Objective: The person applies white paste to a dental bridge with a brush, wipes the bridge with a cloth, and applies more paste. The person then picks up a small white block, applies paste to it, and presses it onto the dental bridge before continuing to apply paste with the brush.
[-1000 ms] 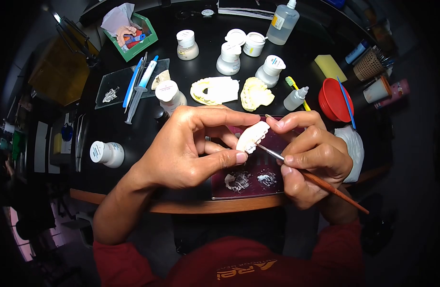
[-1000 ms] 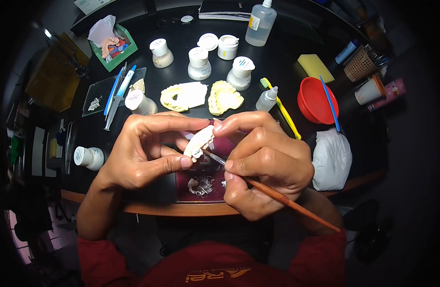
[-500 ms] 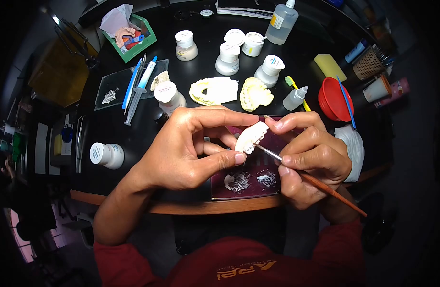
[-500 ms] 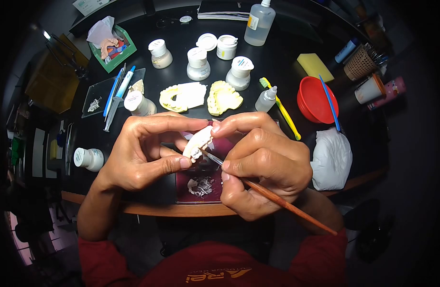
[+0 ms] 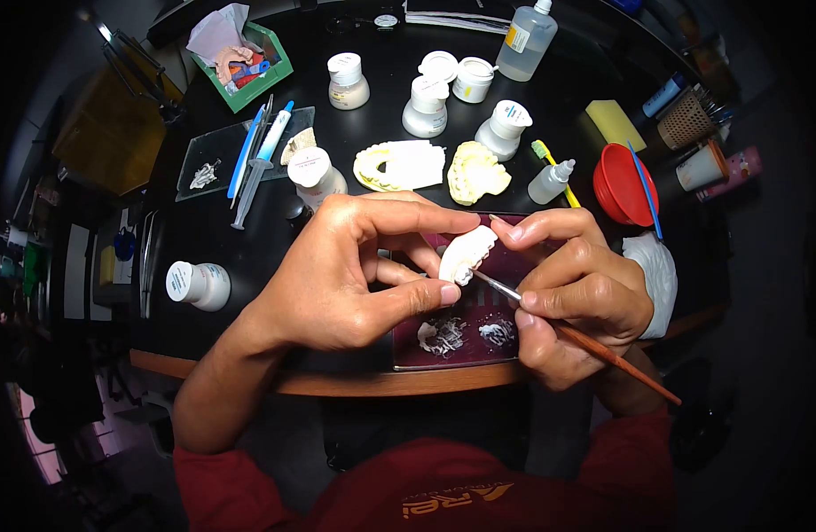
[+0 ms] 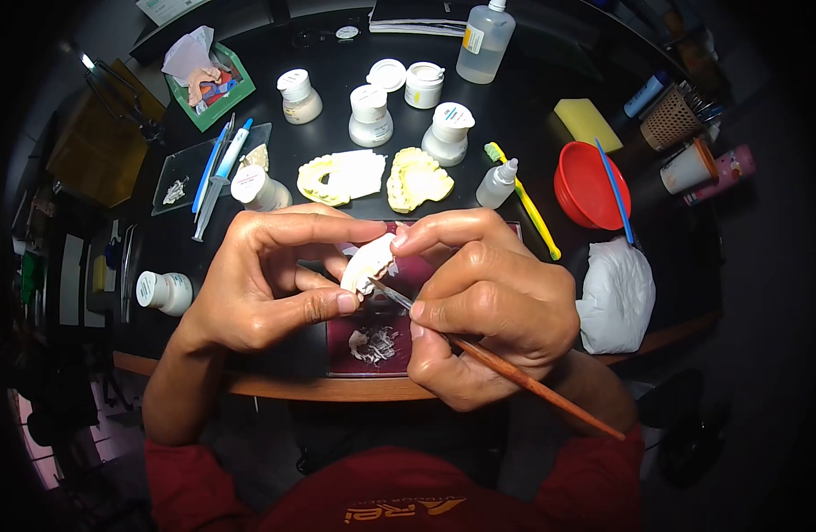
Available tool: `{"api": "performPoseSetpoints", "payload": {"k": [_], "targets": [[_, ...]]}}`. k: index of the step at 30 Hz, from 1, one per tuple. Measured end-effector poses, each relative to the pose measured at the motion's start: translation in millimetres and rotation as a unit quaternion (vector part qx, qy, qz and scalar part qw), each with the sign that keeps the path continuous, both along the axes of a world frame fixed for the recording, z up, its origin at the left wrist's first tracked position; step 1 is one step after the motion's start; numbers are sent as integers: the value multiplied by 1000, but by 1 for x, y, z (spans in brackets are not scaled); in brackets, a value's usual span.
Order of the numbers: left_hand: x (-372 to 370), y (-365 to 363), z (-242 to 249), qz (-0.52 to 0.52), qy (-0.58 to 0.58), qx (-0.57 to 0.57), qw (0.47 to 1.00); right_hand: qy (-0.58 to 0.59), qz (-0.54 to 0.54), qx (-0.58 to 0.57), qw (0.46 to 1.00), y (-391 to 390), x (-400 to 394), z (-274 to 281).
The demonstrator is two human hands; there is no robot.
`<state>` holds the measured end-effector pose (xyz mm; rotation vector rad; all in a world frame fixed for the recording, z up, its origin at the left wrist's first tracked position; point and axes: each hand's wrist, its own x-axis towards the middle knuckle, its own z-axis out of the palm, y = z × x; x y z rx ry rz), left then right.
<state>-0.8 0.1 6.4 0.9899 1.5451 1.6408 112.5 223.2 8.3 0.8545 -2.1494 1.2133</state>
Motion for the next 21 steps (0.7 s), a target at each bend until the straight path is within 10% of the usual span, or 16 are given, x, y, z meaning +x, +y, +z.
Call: {"api": "performPoseSetpoints", "payload": {"k": [21], "targets": [[1,0,1,-2,-21,18,1000,27,4,-4,1000,-3,0,0]]}}
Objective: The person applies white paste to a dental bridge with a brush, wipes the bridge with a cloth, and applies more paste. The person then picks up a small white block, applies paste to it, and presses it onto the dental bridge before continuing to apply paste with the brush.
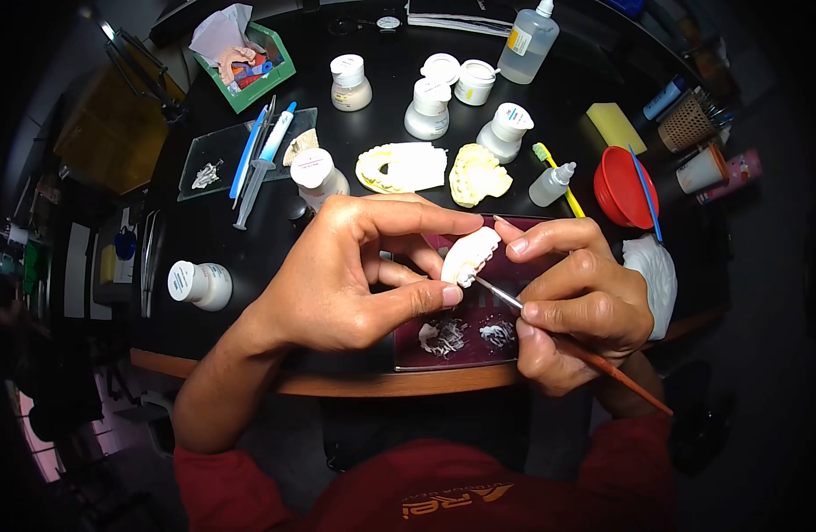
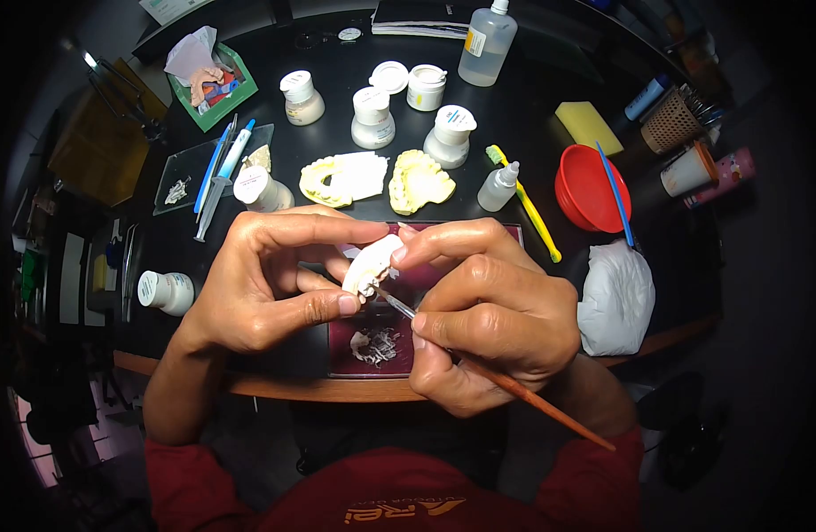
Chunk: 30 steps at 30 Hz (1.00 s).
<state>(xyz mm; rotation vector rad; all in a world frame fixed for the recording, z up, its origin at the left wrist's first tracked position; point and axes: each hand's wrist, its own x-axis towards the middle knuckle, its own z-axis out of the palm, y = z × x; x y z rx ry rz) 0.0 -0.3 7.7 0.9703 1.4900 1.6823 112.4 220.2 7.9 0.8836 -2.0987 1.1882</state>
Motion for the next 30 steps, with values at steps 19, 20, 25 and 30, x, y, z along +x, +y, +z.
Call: {"api": "performPoseSetpoints", "payload": {"k": [19,20,25,30], "targets": [[-1,3,-7,-54,-131,26,990,13,1,-11,1000,0,0,-3],[-1,2,-7,-51,-132,22,990,16,2,-13,1000,1,-1,-5],[-4,1,-7,-47,-99,-6,994,23,-1,1,1000,0,-2,-4],[-2,2,-5,-28,-93,-6,995,19,-8,6,1000,-2,-1,-2]]}}
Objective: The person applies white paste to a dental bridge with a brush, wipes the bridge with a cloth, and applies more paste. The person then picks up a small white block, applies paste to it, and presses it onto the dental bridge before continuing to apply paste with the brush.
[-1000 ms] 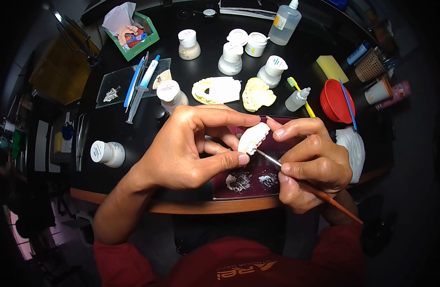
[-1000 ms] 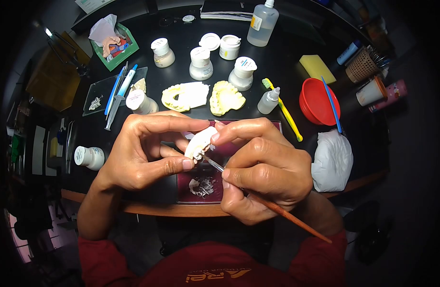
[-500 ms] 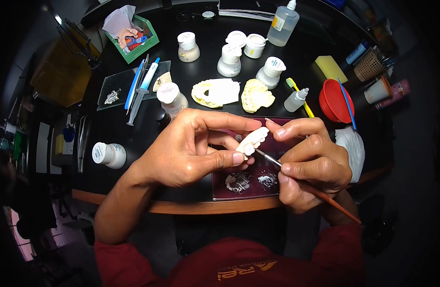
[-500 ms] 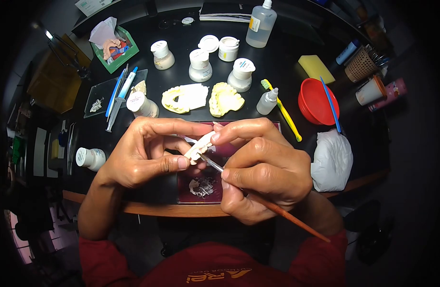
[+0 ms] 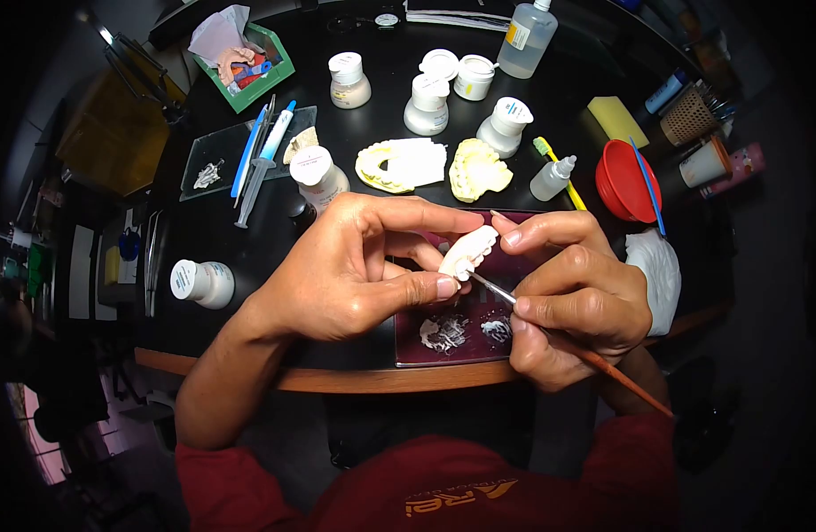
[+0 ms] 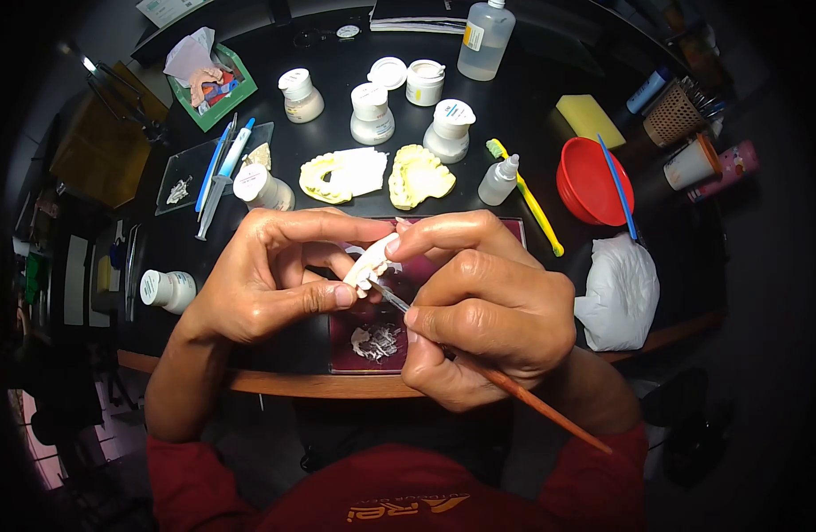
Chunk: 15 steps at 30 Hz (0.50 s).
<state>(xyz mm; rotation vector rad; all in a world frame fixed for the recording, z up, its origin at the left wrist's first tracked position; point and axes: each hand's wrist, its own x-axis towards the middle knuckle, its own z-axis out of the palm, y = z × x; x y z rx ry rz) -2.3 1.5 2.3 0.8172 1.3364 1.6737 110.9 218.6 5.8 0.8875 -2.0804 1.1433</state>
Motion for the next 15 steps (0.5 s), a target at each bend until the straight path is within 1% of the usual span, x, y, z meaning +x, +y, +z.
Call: {"api": "performPoseSetpoints", "payload": {"k": [15], "targets": [[0,1,2,0,20,6,1000,-8,0,1,1000,1,1,0]]}}
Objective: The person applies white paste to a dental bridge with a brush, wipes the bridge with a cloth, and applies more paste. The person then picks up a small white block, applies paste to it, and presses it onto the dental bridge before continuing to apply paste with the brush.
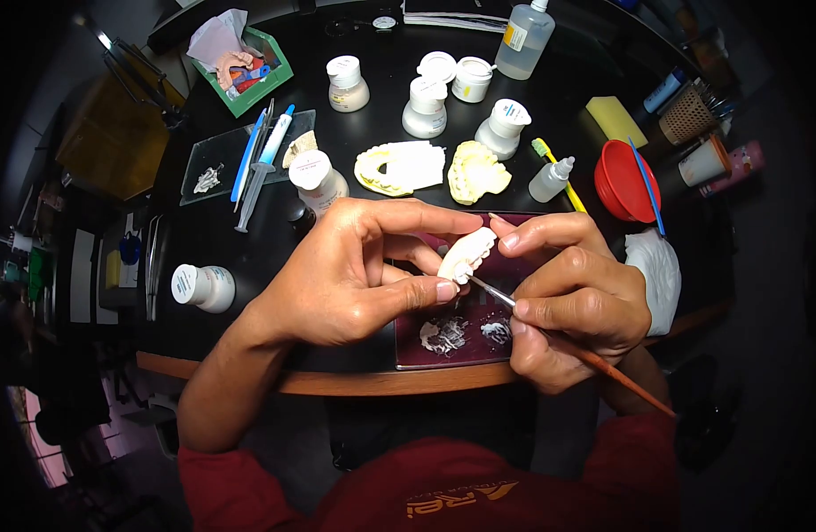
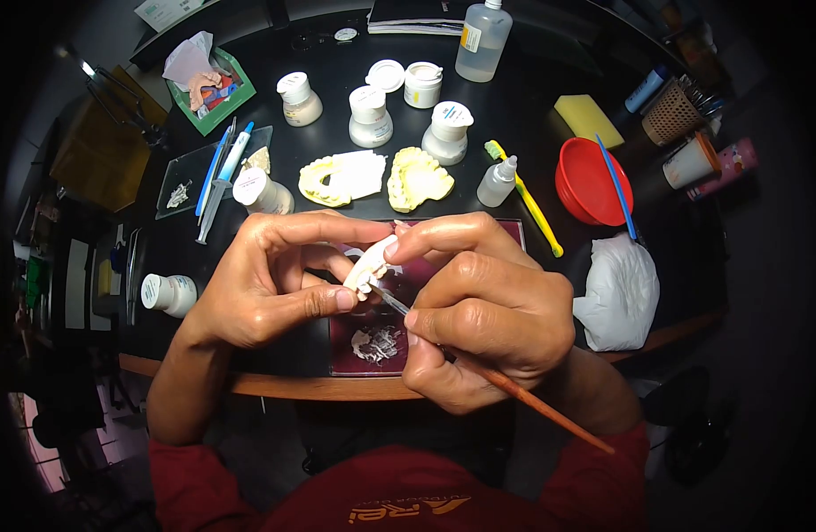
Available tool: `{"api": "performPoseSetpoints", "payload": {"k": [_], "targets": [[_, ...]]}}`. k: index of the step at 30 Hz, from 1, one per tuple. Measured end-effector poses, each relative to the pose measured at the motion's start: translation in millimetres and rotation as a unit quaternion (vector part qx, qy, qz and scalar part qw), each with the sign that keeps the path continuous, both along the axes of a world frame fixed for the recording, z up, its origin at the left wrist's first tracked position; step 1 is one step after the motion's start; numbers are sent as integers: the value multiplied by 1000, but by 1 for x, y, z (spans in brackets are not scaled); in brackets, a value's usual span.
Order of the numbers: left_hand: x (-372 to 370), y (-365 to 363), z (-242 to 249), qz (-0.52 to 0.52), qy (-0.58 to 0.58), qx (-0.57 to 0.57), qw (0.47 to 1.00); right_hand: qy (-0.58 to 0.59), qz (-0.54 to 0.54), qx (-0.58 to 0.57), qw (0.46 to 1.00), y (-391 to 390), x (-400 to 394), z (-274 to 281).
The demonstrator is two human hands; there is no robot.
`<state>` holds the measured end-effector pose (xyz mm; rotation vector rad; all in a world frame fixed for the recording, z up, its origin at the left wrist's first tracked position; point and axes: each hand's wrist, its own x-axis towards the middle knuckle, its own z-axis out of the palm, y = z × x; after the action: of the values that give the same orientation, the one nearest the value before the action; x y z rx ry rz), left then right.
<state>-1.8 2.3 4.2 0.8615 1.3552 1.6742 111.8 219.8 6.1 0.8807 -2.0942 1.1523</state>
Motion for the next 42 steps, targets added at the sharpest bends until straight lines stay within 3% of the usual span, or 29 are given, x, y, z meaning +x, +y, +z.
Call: {"api": "performPoseSetpoints", "payload": {"k": [7,12,17,20,26,34,39,42], "targets": [[2,-1,1,-12,-36,3,999,-23,-16,-31,999,10,4,3],[1,1,4,9,-33,18,999,-28,-109,-185,976,-6,2,-5],[4,5,-2,64,-44,43,996,57,-124,-28,990,-3,-12,-14],[5,7,-3,78,-44,43,995,15,-158,-39,986,-14,-6,-13],[10,9,-9,103,-40,44,993,50,-163,-44,984,-9,-8,-22],[7,10,-9,147,-76,28,986,40,-146,-98,984,-6,-9,-22],[8,10,-12,175,-54,76,980,-16,-141,-134,981,-6,-6,-13],[9,10,-13,178,-11,91,980,-76,-109,-245,960,-12,-5,-17]]}}
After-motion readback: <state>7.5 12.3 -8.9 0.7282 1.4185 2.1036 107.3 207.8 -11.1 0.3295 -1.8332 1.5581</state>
